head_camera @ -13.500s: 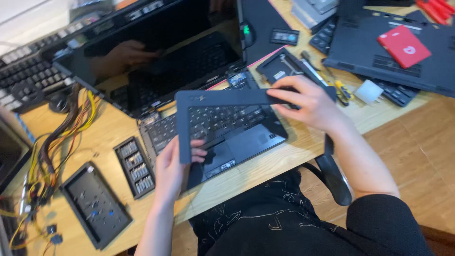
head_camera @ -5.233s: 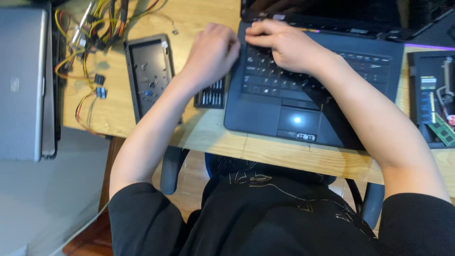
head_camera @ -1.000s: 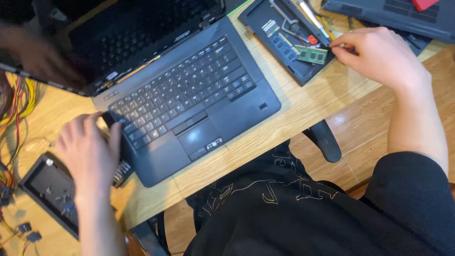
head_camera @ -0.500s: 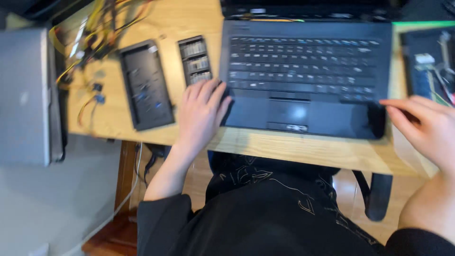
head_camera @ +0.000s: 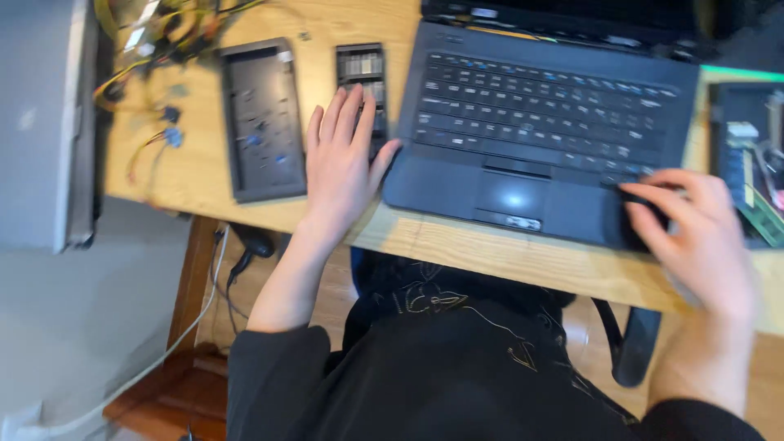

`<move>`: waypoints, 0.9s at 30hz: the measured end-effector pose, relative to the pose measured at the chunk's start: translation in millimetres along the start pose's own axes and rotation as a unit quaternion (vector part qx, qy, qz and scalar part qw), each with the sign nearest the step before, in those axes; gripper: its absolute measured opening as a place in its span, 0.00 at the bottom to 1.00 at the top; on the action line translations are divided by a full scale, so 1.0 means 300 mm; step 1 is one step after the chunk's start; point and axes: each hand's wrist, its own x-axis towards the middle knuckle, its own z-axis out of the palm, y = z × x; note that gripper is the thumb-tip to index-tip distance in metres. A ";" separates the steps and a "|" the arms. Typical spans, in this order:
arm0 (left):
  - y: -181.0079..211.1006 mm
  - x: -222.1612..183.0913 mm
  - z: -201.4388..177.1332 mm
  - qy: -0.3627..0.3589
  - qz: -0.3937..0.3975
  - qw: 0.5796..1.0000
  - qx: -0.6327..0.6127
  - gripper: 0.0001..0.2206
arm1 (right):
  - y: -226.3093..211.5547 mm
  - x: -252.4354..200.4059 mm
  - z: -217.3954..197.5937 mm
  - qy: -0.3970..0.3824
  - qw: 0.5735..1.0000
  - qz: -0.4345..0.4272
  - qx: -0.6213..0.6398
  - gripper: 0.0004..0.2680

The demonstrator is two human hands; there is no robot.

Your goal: Disassembling a laptop to inspect or replace internal components.

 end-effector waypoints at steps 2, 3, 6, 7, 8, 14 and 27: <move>0.038 0.005 0.011 -0.027 0.026 0.998 -0.048 0.26 | -0.018 0.011 -0.009 -0.017 1.000 0.023 0.007 0.08; 0.057 0.013 0.017 -0.051 0.040 0.995 -0.081 0.26 | -0.023 0.017 -0.014 -0.035 0.999 0.029 0.025 0.10; 0.116 0.038 0.009 -0.100 0.055 0.980 -0.164 0.26 | 0.003 0.013 -0.033 -0.020 0.993 0.099 0.067 0.11; 0.140 0.042 0.017 -0.105 0.074 0.976 -0.177 0.26 | 0.024 0.003 -0.026 -0.011 0.991 0.119 0.057 0.11; 0.158 0.044 0.020 -0.114 0.066 0.976 -0.172 0.26 | 0.046 0.002 -0.015 -0.009 0.991 0.114 0.070 0.13; 0.189 0.043 0.010 -0.147 0.046 0.976 -0.152 0.26 | 0.066 -0.037 -0.002 -0.015 0.987 0.106 0.120 0.20; 0.200 0.034 -0.006 -0.187 -0.006 0.972 -0.141 0.27 | 0.138 -0.237 0.006 0.078 0.989 0.122 -0.021 0.15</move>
